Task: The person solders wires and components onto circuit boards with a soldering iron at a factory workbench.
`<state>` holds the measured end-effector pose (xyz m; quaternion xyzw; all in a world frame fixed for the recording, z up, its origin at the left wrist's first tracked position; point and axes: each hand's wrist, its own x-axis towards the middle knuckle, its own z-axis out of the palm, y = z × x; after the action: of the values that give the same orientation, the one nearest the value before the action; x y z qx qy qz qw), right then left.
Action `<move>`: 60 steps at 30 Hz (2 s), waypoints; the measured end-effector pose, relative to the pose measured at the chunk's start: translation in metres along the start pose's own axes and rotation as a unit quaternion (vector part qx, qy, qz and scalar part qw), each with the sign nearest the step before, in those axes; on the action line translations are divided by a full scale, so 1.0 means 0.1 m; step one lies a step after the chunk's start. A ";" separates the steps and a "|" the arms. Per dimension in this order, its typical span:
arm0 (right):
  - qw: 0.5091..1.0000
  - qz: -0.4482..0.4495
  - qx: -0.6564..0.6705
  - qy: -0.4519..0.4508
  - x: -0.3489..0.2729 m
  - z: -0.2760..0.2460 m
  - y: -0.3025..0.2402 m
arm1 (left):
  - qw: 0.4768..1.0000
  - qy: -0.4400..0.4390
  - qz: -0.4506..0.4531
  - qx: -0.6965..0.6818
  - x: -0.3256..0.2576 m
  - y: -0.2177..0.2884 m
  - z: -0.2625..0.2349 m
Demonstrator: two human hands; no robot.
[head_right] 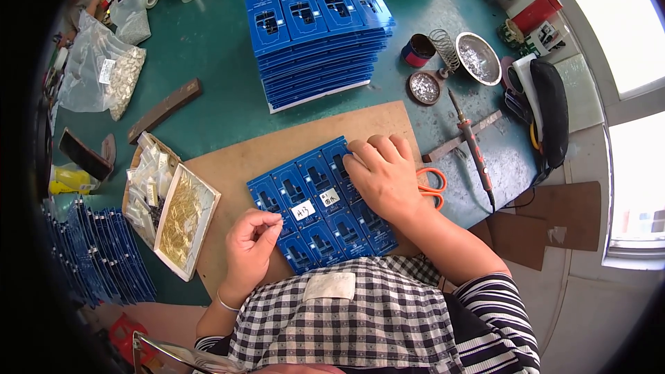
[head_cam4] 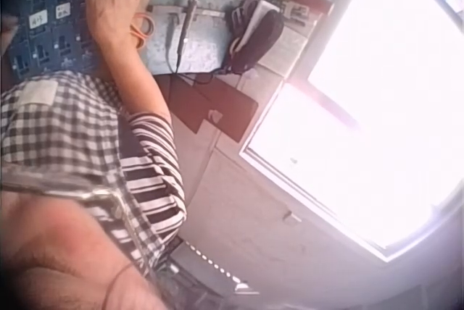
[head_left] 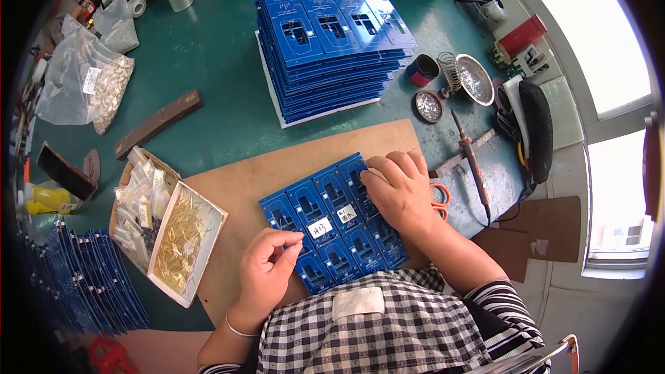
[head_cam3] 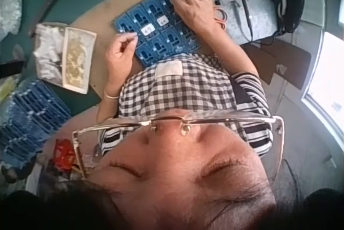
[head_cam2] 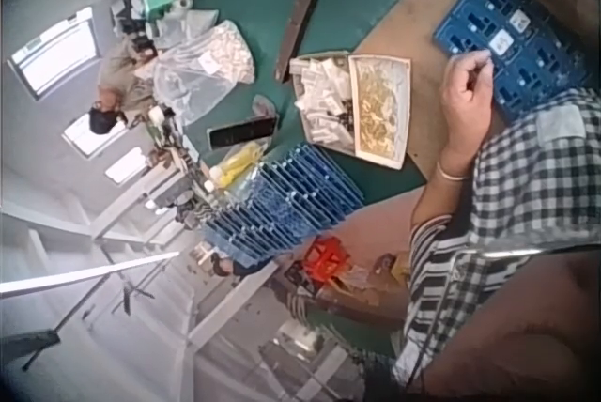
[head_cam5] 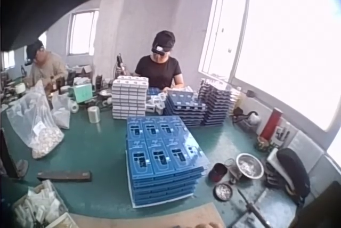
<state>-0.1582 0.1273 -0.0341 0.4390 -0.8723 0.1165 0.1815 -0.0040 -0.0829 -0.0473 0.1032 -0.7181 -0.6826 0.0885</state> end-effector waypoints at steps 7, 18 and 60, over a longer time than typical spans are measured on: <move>0.990 0.085 0.113 -0.012 -0.15 0.00 0.02 | 0.999 -0.010 0.019 0.034 0.00 0.03 -0.01; 0.983 0.094 0.157 -0.034 -0.09 -0.05 -0.05 | 1.000 0.012 -0.010 -0.017 -0.04 -0.06 -0.02; 0.867 0.056 0.468 -0.163 -0.16 -0.28 -0.61 | 0.970 -0.127 0.125 0.164 -0.06 0.22 0.07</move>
<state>-0.0947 0.1129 -0.0130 0.4353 -0.7555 0.4483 -0.1968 -0.0007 -0.0738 -0.0254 -0.0613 -0.8326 -0.5468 0.0632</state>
